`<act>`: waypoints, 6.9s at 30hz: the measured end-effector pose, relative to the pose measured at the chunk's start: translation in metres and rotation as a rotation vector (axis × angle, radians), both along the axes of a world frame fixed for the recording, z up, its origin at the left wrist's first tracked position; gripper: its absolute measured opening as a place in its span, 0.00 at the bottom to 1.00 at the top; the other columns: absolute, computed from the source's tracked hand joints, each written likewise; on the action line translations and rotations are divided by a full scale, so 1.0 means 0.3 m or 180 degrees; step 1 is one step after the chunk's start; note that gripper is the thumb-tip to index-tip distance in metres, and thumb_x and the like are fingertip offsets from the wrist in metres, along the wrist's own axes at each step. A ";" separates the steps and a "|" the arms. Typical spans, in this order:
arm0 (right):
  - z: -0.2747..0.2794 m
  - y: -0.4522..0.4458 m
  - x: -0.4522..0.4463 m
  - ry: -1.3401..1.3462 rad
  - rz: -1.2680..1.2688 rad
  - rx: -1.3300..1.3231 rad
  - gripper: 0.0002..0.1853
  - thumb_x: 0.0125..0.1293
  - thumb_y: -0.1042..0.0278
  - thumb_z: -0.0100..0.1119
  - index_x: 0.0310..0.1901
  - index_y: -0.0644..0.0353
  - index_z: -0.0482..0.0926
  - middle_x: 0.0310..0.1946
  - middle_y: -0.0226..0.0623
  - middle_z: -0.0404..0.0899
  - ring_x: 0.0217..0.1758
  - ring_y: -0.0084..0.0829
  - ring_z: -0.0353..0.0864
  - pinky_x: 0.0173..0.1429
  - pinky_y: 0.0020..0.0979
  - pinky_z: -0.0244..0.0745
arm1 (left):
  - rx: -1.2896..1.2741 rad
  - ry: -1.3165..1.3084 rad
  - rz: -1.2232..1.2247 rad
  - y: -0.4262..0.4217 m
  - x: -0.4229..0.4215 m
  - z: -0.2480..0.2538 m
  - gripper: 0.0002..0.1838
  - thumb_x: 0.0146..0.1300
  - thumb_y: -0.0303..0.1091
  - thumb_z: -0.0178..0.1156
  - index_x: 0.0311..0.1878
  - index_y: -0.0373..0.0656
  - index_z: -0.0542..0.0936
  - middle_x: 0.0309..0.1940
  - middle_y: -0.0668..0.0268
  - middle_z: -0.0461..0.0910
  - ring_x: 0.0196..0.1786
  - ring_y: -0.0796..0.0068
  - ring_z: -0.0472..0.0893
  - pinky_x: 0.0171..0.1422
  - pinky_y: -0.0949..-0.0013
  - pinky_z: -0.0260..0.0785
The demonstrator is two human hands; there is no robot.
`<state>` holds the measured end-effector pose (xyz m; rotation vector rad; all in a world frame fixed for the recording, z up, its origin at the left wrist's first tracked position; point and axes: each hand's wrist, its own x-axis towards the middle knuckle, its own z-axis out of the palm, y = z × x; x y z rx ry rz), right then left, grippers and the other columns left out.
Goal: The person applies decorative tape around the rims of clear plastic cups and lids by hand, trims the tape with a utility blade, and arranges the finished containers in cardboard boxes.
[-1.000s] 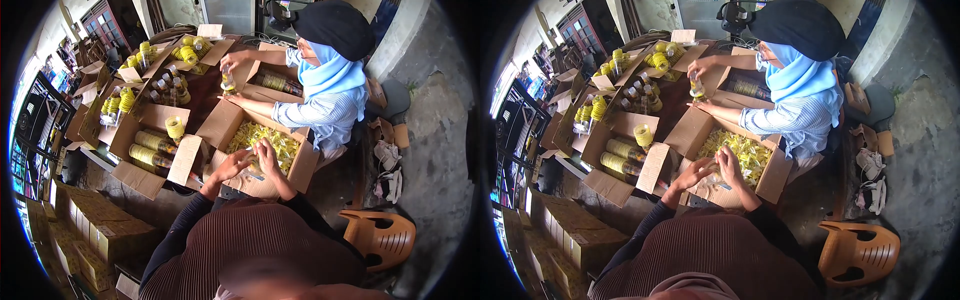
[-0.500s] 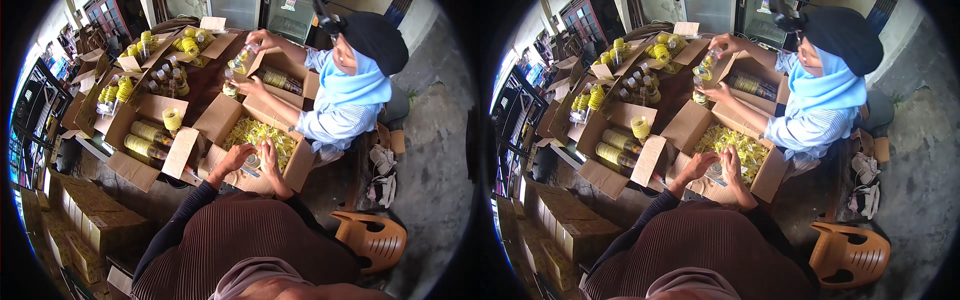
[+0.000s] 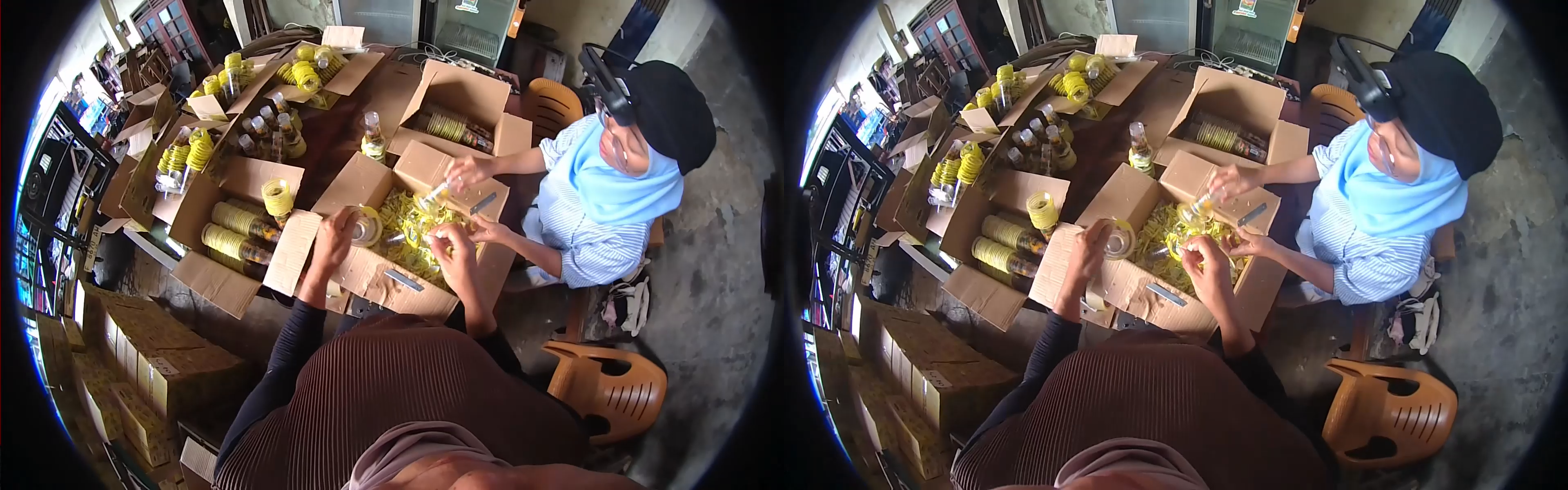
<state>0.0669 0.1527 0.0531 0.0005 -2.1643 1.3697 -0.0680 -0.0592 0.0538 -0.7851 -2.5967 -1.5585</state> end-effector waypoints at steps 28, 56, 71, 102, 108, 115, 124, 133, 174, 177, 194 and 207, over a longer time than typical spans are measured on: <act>-0.147 -0.033 -0.015 -0.0719 -0.0390 0.0885 0.15 0.53 0.84 0.62 0.41 0.62 0.70 0.38 0.45 0.74 0.44 0.49 0.77 0.46 0.42 0.72 | -0.0845 0.1176 -0.0149 0.178 0.198 -0.145 0.09 0.60 0.34 0.59 0.40 0.41 0.84 0.40 0.61 0.83 0.44 0.58 0.79 0.55 0.54 0.67; -0.253 -0.034 -0.003 -0.1149 0.0063 0.1522 0.10 0.64 0.64 0.57 0.37 0.63 0.72 0.30 0.50 0.77 0.34 0.51 0.80 0.36 0.46 0.75 | -0.1049 0.0681 -0.0524 0.190 0.239 -0.169 0.09 0.61 0.31 0.59 0.44 0.41 0.78 0.38 0.56 0.74 0.34 0.51 0.81 0.34 0.54 0.74; -0.433 0.156 -0.057 -0.1748 -0.0824 -0.0404 0.12 0.68 0.67 0.45 0.30 0.67 0.70 0.19 0.52 0.72 0.22 0.45 0.73 0.30 0.41 0.67 | -0.0844 0.0761 -0.0248 0.139 0.241 -0.104 0.10 0.61 0.20 0.51 0.43 0.41 0.78 0.36 0.54 0.77 0.31 0.48 0.80 0.32 0.52 0.73; -0.229 -0.010 0.005 -0.1704 0.1267 -0.1635 0.12 0.70 0.62 0.58 0.37 0.63 0.80 0.23 0.24 0.75 0.25 0.14 0.71 0.29 0.20 0.66 | -0.0573 0.0589 -0.1741 0.042 0.125 -0.094 0.40 0.41 0.38 0.78 0.60 0.41 0.72 0.59 0.58 0.67 0.64 0.57 0.66 0.66 0.58 0.63; -0.346 -0.017 -0.036 -0.0932 0.0418 -0.0252 0.14 0.64 0.59 0.63 0.37 0.64 0.79 0.26 0.36 0.79 0.26 0.27 0.76 0.32 0.28 0.72 | 0.0002 -0.0254 -0.1431 -0.006 0.121 -0.157 0.31 0.46 0.36 0.78 0.52 0.36 0.76 0.45 0.60 0.81 0.48 0.70 0.81 0.54 0.66 0.73; -0.467 -0.044 0.016 -0.1515 0.0306 0.1159 0.24 0.48 0.60 0.73 0.45 0.61 0.76 0.37 0.40 0.77 0.46 0.41 0.77 0.49 0.40 0.71 | 0.0055 -0.0745 -0.0779 -0.059 0.139 -0.179 0.41 0.44 0.45 0.79 0.54 0.36 0.65 0.37 0.59 0.82 0.42 0.71 0.84 0.49 0.68 0.76; -0.367 -0.023 0.033 -0.1517 -0.0076 0.0630 0.06 0.59 0.73 0.62 0.38 0.61 0.79 0.32 0.46 0.77 0.39 0.46 0.78 0.43 0.40 0.73 | -0.0235 0.0169 -0.0385 -0.072 0.172 -0.264 0.36 0.50 0.32 0.68 0.60 0.31 0.63 0.53 0.49 0.73 0.59 0.52 0.72 0.64 0.56 0.63; -0.144 -0.100 0.078 -0.0129 -0.0253 0.1205 0.10 0.56 0.74 0.65 0.42 0.56 0.81 0.35 0.32 0.74 0.38 0.33 0.77 0.40 0.33 0.75 | -0.1210 0.0941 -0.0081 0.002 0.205 -0.109 0.38 0.43 0.31 0.70 0.59 0.34 0.66 0.48 0.52 0.73 0.51 0.49 0.72 0.56 0.55 0.66; -0.088 -0.195 -0.032 0.0362 -0.0352 0.1591 0.12 0.52 0.75 0.66 0.40 0.60 0.79 0.31 0.35 0.70 0.34 0.35 0.76 0.36 0.35 0.74 | 0.0693 -0.0361 0.0362 0.032 0.220 -0.147 0.26 0.61 0.32 0.65 0.54 0.36 0.60 0.43 0.54 0.72 0.45 0.59 0.75 0.52 0.61 0.69; -0.110 -0.199 -0.046 0.0052 -0.0254 0.0376 0.09 0.54 0.80 0.64 0.38 0.61 0.81 0.28 0.39 0.73 0.29 0.36 0.78 0.32 0.32 0.74 | 0.0794 -0.0259 0.0346 0.025 0.220 -0.161 0.27 0.61 0.32 0.65 0.55 0.36 0.59 0.46 0.54 0.71 0.48 0.61 0.74 0.52 0.61 0.69; -0.069 -0.127 0.020 0.0021 -0.0147 -0.0161 0.08 0.57 0.82 0.65 0.39 0.65 0.80 0.31 0.37 0.76 0.31 0.28 0.79 0.35 0.26 0.77 | 0.0174 0.0765 0.0145 -0.005 0.200 -0.098 0.37 0.42 0.29 0.74 0.57 0.37 0.68 0.48 0.51 0.71 0.50 0.49 0.73 0.55 0.55 0.68; -0.071 -0.185 0.050 0.0567 -0.0295 0.1577 0.12 0.52 0.76 0.66 0.40 0.57 0.80 0.29 0.32 0.69 0.32 0.32 0.75 0.33 0.32 0.74 | 0.0002 0.0201 0.0707 0.025 0.229 -0.093 0.39 0.45 0.29 0.71 0.62 0.38 0.63 0.48 0.52 0.76 0.51 0.47 0.75 0.55 0.52 0.67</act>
